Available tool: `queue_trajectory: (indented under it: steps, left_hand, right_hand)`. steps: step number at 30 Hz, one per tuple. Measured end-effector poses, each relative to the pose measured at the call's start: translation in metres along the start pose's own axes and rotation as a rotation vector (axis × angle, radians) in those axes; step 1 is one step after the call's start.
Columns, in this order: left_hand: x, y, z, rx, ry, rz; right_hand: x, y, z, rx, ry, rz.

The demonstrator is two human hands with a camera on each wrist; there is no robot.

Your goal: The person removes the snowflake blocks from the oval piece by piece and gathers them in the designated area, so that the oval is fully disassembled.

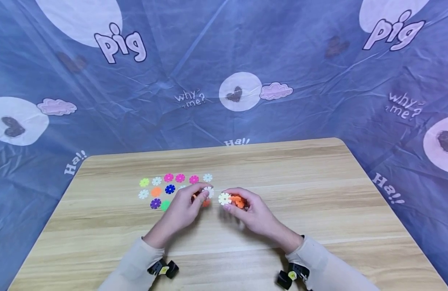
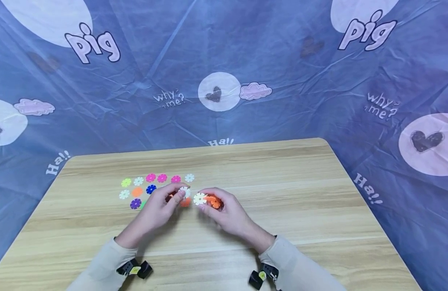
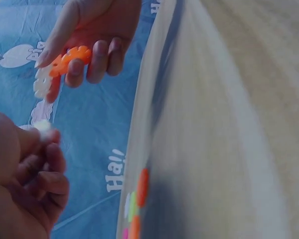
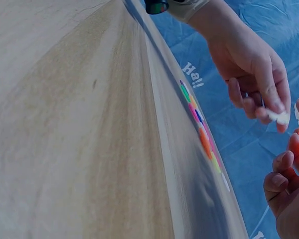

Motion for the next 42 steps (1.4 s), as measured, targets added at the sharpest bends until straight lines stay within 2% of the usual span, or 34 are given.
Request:
queue_trajectory:
  steps: [4,10,16,20,32,35,38,42]
  left_hand:
    - [0.011,0.007,-0.001,0.048,0.031,0.096]
    - [0.028,0.02,-0.008,0.006,0.051,0.241]
    - [0.044,0.032,-0.019,-0.025,0.09,0.307]
    - [0.051,0.036,-0.025,-0.01,0.11,0.336]
    - [0.06,0.042,-0.03,0.033,0.125,0.391]
    - [0.059,0.042,-0.029,0.03,0.12,0.382]
    - [0.054,0.038,-0.025,-0.022,0.102,0.347]
    - [0.042,0.028,-0.022,-0.205,0.098,0.303]
  right_hand:
    - [0.0,-0.001,0.001,-0.006,0.0,-0.004]
    - [-0.001,-0.001,0.001,-0.016,-0.002,0.003]
    - [-0.001,-0.001,0.002,-0.017,-0.007,0.008]
    - [-0.001,-0.001,0.001,-0.013,-0.006,0.004]
    - [-0.001,-0.004,0.001,-0.008,-0.009,0.005]
    - [-0.001,-0.004,0.001,-0.006,-0.012,0.01]
    - [0.0,-0.005,0.001,-0.002,-0.017,0.004]
    - [0.001,-0.006,0.002,0.005,-0.021,-0.013]
Point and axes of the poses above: each hand's wrist, its own x-axis towards the middle knuckle, its own z-axis out of the back of the hand, y = z × x, the point moved 6 cm from there along x, towards the middle knuckle, and after that the axes turned 6 degrees about -z, right-handed, at the moved point
